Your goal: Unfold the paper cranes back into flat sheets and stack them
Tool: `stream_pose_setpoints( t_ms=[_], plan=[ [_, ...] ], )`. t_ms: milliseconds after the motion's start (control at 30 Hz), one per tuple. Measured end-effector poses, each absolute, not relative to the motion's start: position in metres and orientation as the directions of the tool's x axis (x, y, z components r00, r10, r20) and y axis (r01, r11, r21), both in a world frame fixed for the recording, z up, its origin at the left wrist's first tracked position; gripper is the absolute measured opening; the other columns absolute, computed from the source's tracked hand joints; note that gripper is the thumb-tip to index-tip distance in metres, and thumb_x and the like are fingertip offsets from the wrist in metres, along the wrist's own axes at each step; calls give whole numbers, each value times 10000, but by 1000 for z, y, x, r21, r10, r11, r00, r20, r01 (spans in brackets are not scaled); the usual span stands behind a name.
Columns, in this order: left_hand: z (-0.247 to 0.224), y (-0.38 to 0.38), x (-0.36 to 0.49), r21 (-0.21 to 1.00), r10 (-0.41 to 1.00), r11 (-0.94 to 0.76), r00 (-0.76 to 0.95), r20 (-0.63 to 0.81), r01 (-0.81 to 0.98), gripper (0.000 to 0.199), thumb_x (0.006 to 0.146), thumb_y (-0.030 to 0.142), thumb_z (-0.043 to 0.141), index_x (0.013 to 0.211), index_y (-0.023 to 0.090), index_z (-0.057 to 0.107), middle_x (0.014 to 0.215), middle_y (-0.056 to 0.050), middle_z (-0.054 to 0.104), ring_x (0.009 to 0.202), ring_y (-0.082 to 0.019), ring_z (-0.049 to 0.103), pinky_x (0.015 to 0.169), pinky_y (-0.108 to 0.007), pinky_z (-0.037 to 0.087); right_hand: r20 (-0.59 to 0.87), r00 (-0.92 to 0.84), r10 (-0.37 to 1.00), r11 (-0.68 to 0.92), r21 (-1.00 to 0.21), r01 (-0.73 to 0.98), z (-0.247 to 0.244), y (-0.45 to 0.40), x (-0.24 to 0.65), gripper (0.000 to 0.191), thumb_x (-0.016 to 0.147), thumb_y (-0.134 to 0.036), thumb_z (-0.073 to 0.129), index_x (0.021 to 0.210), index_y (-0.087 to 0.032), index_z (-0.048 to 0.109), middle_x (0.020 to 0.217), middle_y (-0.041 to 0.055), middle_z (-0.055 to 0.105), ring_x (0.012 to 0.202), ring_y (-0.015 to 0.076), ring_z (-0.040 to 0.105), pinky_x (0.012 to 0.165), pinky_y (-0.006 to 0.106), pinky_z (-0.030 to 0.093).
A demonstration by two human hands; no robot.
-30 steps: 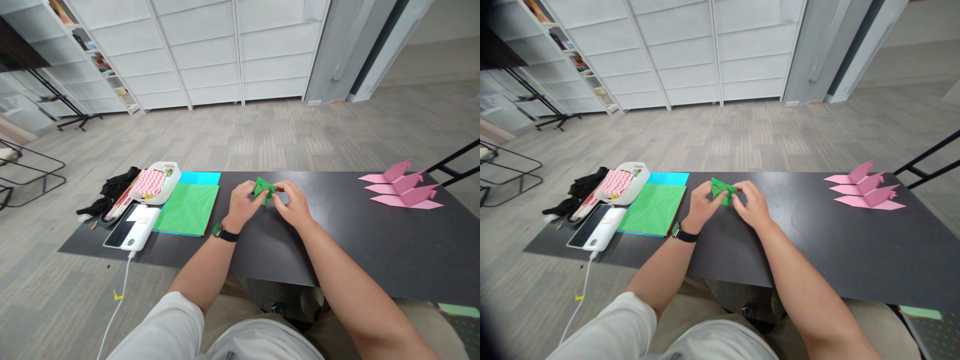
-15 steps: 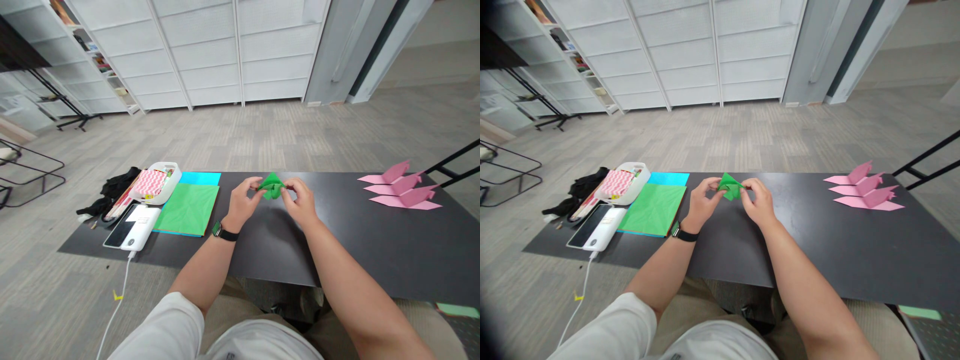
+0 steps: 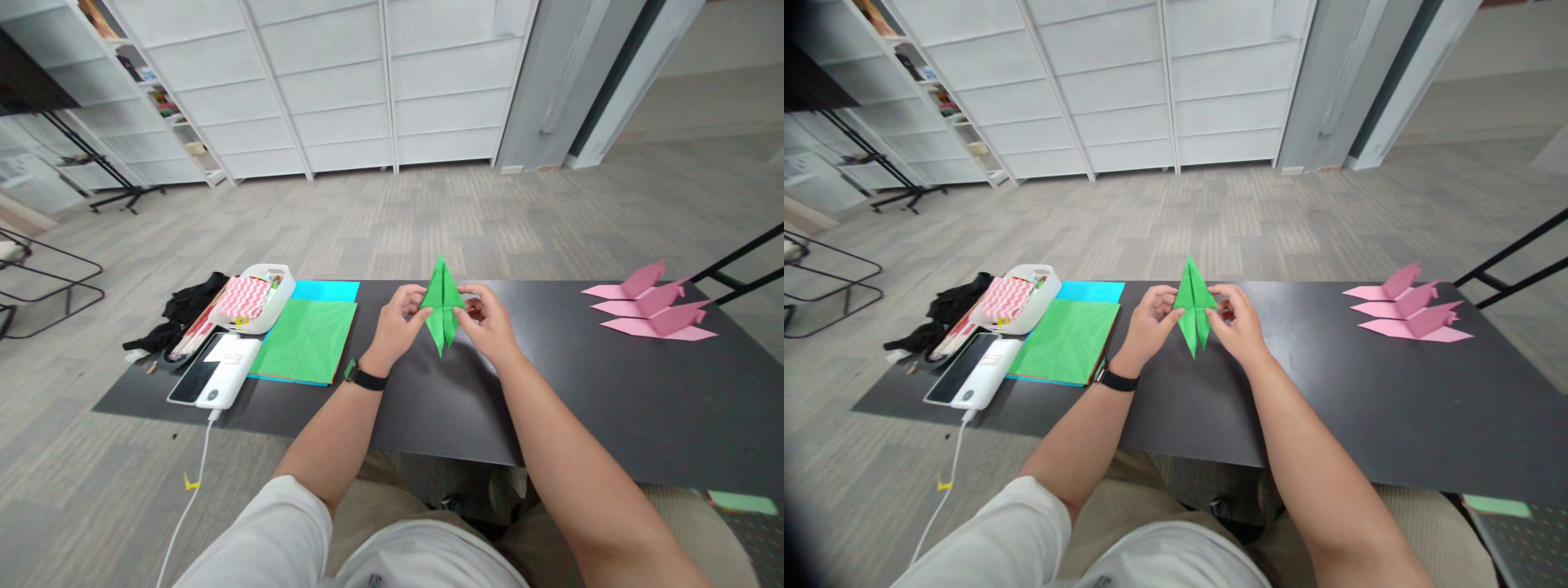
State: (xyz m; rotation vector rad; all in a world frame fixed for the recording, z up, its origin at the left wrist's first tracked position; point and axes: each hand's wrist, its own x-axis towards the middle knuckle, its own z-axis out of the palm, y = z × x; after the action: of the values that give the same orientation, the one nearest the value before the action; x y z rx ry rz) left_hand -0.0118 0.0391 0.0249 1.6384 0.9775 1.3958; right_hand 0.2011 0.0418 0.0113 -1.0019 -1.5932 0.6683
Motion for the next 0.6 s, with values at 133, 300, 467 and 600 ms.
stream_pose_setpoints(
  t_ms=[133,300,467,600],
  plan=[
    [24,40,-12,910,908,-412,108,405,46,371,919,349,778,1238,212,646,1068,-62,734,858,-154,701,813,-282,566,517,-73,853,521,-834,184,16,42,201,168,939,-330,691,1102,-291,687,1226,69,658,843,182,630,691,331,555],
    [26,39,-12,916,904,-400,157,397,-8,187,951,312,716,1093,190,707,1010,-55,712,795,-133,669,744,-258,536,509,-69,858,513,-856,69,20,44,201,77,935,-346,702,929,-271,718,1181,70,678,841,187,622,711,347,542],
    [30,39,-12,921,908,-385,156,388,-52,108,919,272,712,971,181,736,1094,-62,702,866,-137,672,768,-257,556,486,-40,873,488,-872,38,21,43,200,86,931,-371,729,948,-295,765,1227,70,662,943,209,648,747,360,557],
    [33,38,-15,934,923,-358,150,356,-10,244,985,368,646,897,179,774,1119,-82,713,992,-188,685,806,-284,575,467,-63,882,470,-881,52,21,42,200,140,926,-349,719,821,-271,770,1217,75,655,1063,237,656,805,376,562]
  ],
)
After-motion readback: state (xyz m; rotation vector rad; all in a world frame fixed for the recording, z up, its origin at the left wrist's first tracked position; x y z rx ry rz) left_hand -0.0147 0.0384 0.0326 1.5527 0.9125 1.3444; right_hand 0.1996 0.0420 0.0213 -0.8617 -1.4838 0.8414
